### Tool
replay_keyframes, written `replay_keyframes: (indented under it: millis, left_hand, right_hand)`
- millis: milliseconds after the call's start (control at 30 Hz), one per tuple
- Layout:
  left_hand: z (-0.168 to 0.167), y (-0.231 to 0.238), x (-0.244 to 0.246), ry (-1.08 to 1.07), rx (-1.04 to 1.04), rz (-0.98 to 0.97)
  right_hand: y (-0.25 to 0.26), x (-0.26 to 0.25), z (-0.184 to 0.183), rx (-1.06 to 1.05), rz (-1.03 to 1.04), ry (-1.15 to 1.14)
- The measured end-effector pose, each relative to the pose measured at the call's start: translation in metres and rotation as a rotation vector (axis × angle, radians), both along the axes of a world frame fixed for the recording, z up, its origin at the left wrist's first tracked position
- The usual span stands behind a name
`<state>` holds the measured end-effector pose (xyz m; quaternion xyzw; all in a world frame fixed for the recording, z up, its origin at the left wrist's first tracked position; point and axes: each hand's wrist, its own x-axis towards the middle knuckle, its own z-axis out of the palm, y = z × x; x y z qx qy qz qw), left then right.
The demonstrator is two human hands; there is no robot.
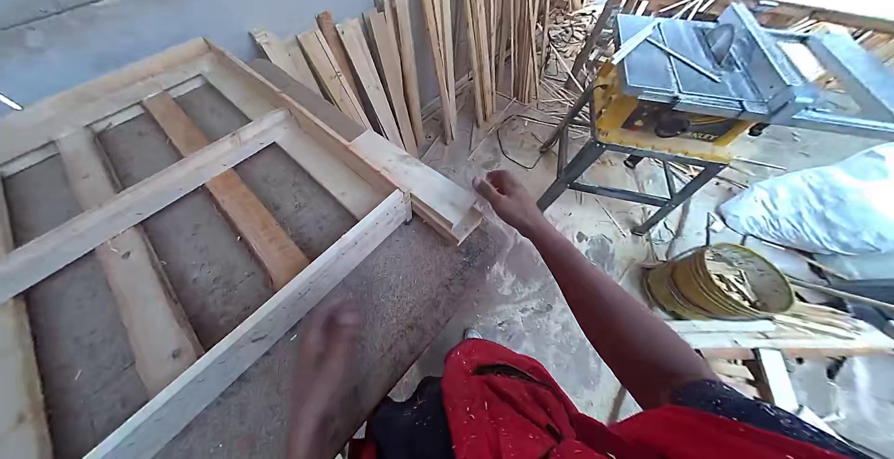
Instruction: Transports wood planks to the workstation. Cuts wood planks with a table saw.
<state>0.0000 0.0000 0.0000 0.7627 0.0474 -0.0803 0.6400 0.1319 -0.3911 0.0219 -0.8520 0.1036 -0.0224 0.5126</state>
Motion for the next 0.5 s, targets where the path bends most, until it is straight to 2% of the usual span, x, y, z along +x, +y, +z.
replay_keyframes:
  millis: [67, 133, 267, 367, 500]
  left_hand:
    - [-0.028, -0.064, 0.036, 0.071, -0.005, -0.176]
    - [-0.040, -0.108, 0.067, 0.099, -0.027, -0.165]
    - [-0.045, -0.175, 0.114, 0.120, -0.111, 0.057]
    - [-0.039, -0.215, 0.125, 0.067, -0.201, 0.242]
    - [-0.034, -0.250, 0.136, 0.070, -0.256, 0.407]
  right_hand:
    - [-0.005, 0.042, -0.022, 0.199, 0.116, 0.150]
    - [0.002, 0.064, -0.028, 0.358, 0.257, 0.204]
    - [0.009, 0.095, -0.040, 0.362, 0.365, 0.225]
    - [0.013, 0.101, -0.047, 0.380, 0.371, 0.312]
    - [0.006, 0.098, -0.047, 0.536, 0.482, 0.393]
